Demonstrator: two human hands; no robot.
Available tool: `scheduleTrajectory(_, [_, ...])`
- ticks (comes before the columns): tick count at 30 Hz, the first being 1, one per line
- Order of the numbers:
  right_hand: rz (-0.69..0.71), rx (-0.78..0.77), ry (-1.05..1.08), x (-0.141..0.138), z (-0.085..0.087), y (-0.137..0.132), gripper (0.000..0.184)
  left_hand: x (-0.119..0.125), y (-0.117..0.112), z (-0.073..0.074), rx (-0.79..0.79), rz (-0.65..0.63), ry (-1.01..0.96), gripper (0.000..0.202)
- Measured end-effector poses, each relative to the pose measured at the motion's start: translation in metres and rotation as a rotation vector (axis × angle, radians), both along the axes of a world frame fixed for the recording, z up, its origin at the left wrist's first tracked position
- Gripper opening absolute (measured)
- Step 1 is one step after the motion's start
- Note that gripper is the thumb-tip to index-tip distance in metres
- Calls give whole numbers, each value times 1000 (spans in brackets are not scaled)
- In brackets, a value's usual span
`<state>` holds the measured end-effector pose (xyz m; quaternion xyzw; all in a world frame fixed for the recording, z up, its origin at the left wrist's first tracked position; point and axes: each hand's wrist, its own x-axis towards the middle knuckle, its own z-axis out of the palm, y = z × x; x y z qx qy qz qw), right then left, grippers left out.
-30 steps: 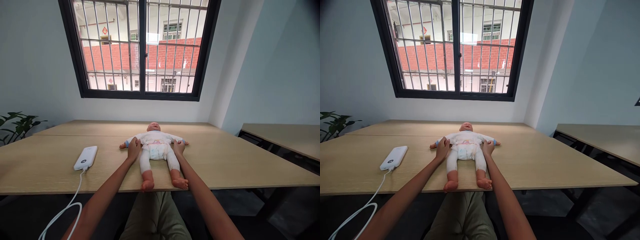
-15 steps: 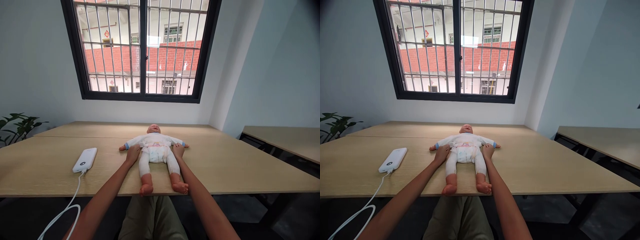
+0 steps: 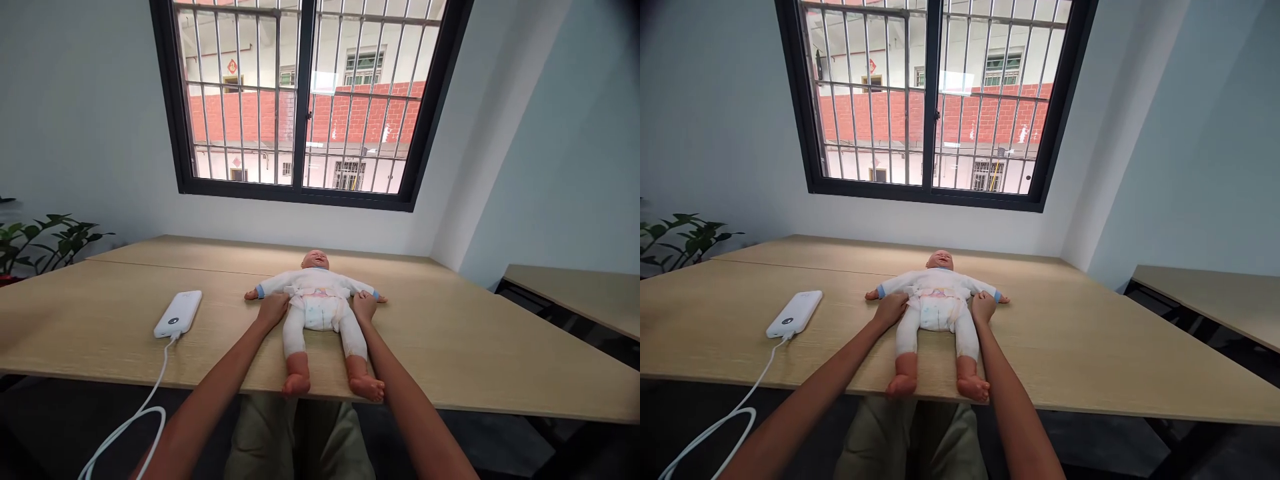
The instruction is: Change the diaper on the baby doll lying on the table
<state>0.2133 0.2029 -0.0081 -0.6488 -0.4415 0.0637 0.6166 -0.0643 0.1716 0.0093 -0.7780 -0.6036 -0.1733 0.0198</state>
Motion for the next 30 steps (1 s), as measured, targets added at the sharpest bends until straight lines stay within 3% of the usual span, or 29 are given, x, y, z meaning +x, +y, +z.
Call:
scheduleTrajectory(24, [23, 34, -22, -1, -1, -1, 34, 2, 2, -2, 29, -43, -121, 24])
scheduleTrajectory(30, [46, 0, -15, -3, -5, 0, 36, 1, 3, -4, 43, 82, -260, 34])
